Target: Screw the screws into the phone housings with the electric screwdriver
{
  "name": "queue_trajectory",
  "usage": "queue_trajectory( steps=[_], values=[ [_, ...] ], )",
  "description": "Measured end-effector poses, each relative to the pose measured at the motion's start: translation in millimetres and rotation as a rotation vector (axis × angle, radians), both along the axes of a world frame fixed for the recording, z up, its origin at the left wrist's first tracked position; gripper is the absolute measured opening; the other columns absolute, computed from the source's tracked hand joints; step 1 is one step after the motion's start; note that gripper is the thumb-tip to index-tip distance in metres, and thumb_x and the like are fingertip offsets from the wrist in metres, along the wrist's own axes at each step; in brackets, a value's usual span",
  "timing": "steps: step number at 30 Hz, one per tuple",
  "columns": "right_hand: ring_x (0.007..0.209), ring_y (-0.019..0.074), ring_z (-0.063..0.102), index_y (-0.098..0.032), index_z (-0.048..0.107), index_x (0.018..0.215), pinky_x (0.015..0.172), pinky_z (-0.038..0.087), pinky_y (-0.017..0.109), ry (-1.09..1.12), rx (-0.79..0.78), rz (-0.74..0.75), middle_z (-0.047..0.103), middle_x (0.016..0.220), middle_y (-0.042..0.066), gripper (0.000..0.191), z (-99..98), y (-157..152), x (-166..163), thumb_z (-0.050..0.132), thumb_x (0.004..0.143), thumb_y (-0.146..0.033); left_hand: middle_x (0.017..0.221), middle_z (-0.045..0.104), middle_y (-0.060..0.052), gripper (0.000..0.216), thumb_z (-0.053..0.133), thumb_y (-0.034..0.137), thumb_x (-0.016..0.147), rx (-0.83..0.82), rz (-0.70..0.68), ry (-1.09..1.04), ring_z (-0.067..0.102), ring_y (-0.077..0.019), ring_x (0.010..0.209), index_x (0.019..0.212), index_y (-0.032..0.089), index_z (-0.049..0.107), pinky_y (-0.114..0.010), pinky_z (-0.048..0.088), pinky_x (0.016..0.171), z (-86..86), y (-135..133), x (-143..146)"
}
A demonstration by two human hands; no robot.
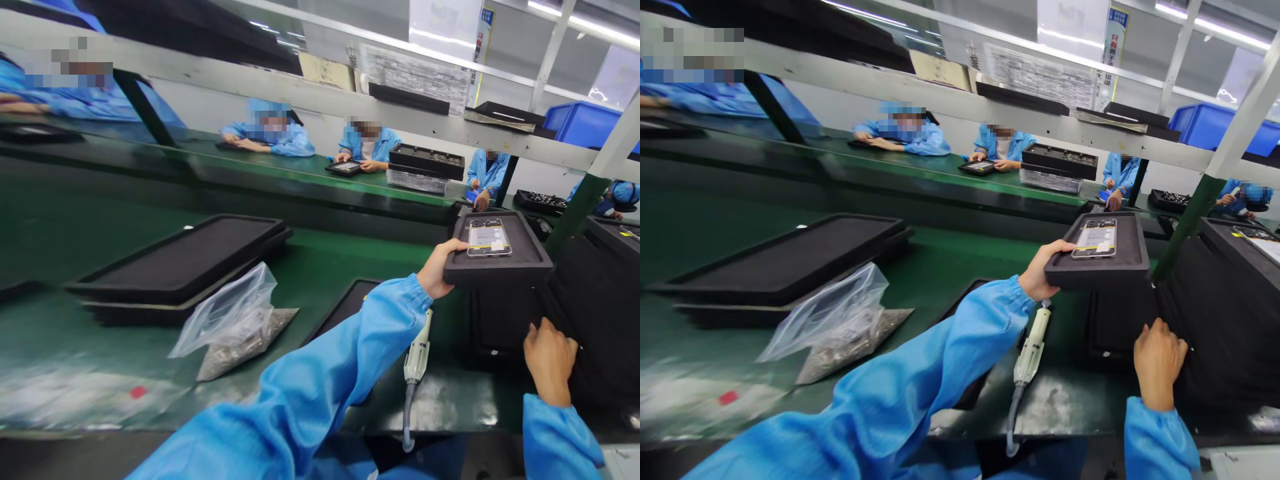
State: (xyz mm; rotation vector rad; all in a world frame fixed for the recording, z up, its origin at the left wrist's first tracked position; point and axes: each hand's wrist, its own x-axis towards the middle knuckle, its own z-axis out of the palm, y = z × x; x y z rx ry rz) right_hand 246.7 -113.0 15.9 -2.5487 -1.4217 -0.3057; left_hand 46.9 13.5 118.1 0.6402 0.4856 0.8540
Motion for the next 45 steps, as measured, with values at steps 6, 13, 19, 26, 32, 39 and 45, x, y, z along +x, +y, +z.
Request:
queue_trajectory(
  steps=[6,13,19,26,32,39,45],
  values=[
    [0.085,0.0362,0.066,-0.004,0.066,0.094,0.074,0.042,0.040,0.081,-0.073,-0.037,0.068,0.082,0.021,0.017,24.0,24.2,10.1,0.058,0.079,-0.011,0.073,0.073,-0.010,0.031,0.051,0.018,0.077,0.034,0.088,0.004,0.066,-0.0187,0.056,0.099,0.003,0.067,-0.025,0.052,0.052,5.6,-5.3,-32.4],
    [0.108,0.0292,0.060,-0.010,0.053,0.126,0.085,0.042,0.033,0.202,0.079,-0.061,0.068,0.101,0.014,0.038,59.0,17.8,38.4,0.040,0.090,-0.014,0.070,0.073,-0.009,0.033,0.052,0.019,0.077,0.042,0.156,0.005,0.066,-0.0192,0.054,0.101,0.002,0.068,-0.025,0.052,0.051,11.5,-6.4,-61.2],
    [0.112,0.0352,0.056,0.000,0.050,0.129,0.092,0.041,0.039,0.323,0.006,-0.007,0.064,0.109,0.022,0.043,23.9,5.7,18.1,0.041,0.089,-0.014,0.074,0.073,-0.010,0.035,0.053,0.016,0.074,0.040,0.225,0.004,0.068,-0.0202,0.059,0.102,0.002,0.068,-0.025,0.054,0.055,11.3,-11.7,-70.6],
    [0.107,0.0404,0.058,-0.003,0.065,0.098,0.086,0.047,0.043,0.642,-0.027,-0.051,0.067,0.090,0.023,0.055,-14.9,22.2,26.1,0.067,0.073,-0.052,0.078,0.074,-0.010,0.029,0.055,0.012,0.071,0.029,0.245,-0.024,0.069,-0.0191,0.065,0.094,0.003,0.069,-0.023,0.054,0.059,-4.1,-16.4,-70.6],
    [0.082,0.0291,0.068,-0.013,0.064,0.083,0.068,0.055,0.031,1.071,0.193,-0.059,0.068,0.071,0.009,0.041,-7.6,26.7,34.3,0.076,0.063,-0.046,0.077,0.074,-0.009,0.029,0.057,0.012,0.069,0.060,0.272,-0.014,0.068,-0.0194,0.063,0.095,0.006,0.069,-0.024,0.053,0.057,-12.1,-17.4,-72.5],
    [0.083,0.0240,0.068,-0.014,0.062,0.100,0.067,0.058,0.029,1.423,0.579,-0.065,0.070,0.088,0.007,0.044,34.3,18.9,36.1,0.070,0.068,-0.044,0.068,0.071,-0.006,0.027,0.056,0.014,0.073,-0.057,0.321,0.010,0.064,-0.0159,0.052,0.096,0.006,0.067,-0.022,0.051,0.051,-5.4,-15.3,-82.7],
    [0.080,0.0255,0.069,-0.012,0.065,0.093,0.066,0.058,0.031,1.544,0.412,-0.146,0.071,0.080,0.008,0.037,11.2,23.2,26.8,0.073,0.067,-0.037,0.072,0.070,-0.005,0.029,0.058,0.014,0.070,-0.018,0.388,0.019,0.064,-0.0168,0.059,0.097,0.008,0.064,-0.024,0.052,0.056,-11.8,-16.1,-89.1]
  ],
)
